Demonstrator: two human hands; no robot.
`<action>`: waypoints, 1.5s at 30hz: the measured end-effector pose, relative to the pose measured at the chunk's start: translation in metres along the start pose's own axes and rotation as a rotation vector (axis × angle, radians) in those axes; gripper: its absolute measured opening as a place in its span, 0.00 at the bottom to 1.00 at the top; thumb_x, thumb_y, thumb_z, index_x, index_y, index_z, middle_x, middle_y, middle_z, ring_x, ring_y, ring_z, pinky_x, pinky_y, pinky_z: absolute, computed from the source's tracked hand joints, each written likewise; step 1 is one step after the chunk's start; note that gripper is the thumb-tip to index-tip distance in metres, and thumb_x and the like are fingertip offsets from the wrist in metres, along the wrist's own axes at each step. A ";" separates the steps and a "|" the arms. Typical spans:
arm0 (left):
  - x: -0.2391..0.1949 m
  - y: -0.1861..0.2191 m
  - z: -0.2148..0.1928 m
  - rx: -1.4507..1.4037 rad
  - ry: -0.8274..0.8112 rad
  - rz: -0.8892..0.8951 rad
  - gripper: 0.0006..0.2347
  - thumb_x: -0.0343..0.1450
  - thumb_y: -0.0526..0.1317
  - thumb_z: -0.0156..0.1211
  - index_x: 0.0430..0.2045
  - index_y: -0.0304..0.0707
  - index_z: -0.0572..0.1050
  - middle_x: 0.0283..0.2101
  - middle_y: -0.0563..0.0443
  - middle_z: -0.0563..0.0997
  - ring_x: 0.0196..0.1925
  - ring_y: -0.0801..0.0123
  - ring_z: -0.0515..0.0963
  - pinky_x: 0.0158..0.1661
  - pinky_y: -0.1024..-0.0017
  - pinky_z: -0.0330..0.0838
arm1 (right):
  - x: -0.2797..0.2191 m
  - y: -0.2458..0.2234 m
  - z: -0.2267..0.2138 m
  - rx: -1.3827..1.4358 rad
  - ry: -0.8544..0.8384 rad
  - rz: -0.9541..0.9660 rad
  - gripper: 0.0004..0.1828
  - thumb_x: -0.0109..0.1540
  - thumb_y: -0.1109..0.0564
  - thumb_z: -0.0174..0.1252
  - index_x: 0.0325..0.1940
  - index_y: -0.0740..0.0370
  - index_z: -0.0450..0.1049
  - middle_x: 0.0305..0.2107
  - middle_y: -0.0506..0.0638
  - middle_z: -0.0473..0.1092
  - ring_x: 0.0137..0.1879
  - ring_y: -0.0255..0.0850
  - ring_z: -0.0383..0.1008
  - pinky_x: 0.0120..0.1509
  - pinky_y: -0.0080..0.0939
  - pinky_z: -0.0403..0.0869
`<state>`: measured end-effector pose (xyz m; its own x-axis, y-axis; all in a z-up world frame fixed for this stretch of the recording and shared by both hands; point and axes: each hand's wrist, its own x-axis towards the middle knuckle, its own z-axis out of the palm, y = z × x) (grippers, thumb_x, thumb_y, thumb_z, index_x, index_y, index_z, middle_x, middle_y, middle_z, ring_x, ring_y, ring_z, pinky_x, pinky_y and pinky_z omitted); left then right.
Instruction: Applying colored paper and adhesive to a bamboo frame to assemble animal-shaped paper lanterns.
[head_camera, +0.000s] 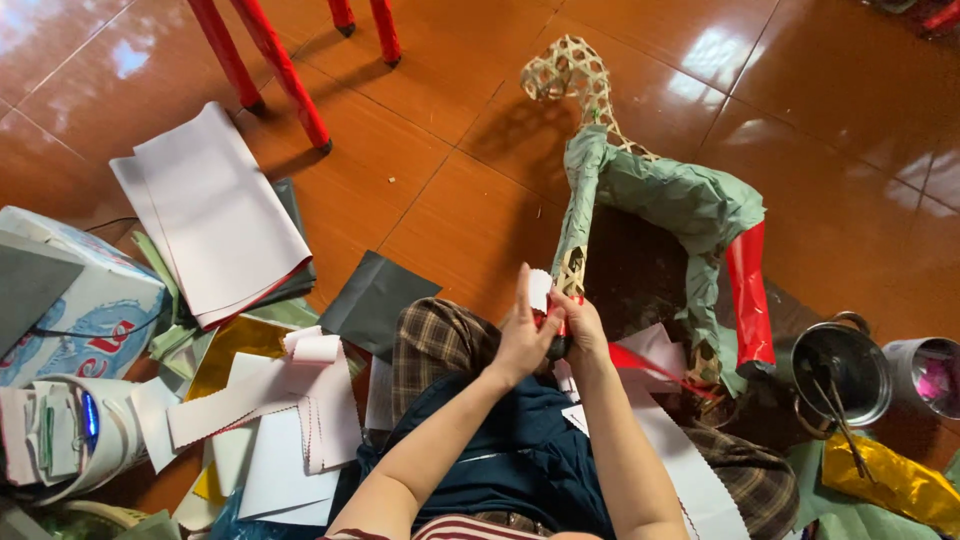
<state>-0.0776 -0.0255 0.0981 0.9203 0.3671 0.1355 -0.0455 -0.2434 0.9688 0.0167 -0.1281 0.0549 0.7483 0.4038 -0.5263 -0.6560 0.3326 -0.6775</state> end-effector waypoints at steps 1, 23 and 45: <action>0.010 0.011 -0.008 -0.003 -0.001 0.002 0.39 0.75 0.47 0.58 0.75 0.39 0.37 0.74 0.26 0.57 0.73 0.42 0.64 0.67 0.59 0.61 | -0.001 -0.002 0.002 -0.002 0.002 -0.003 0.10 0.62 0.56 0.64 0.43 0.64 0.76 0.30 0.49 0.76 0.31 0.38 0.75 0.35 0.38 0.76; 0.063 -0.015 0.036 0.427 -0.072 0.187 0.24 0.69 0.42 0.67 0.58 0.32 0.68 0.51 0.33 0.79 0.54 0.40 0.79 0.55 0.54 0.70 | 0.006 0.026 -0.052 0.083 0.145 -0.383 0.06 0.65 0.60 0.61 0.43 0.66 0.80 0.28 0.45 0.74 0.28 0.35 0.71 0.32 0.34 0.69; 0.053 0.019 0.004 0.097 -0.382 -0.630 0.26 0.66 0.43 0.71 0.55 0.31 0.67 0.47 0.41 0.83 0.47 0.62 0.84 0.48 0.68 0.78 | -0.081 -0.044 -0.151 -0.231 0.433 -0.071 0.19 0.71 0.46 0.56 0.39 0.66 0.76 0.27 0.52 0.75 0.28 0.36 0.73 0.32 0.36 0.73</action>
<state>-0.0283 -0.0145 0.1230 0.8327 0.1295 -0.5383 0.5535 -0.1746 0.8143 -0.0003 -0.3043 0.0500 0.7948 -0.0206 -0.6065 -0.5995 0.1289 -0.7899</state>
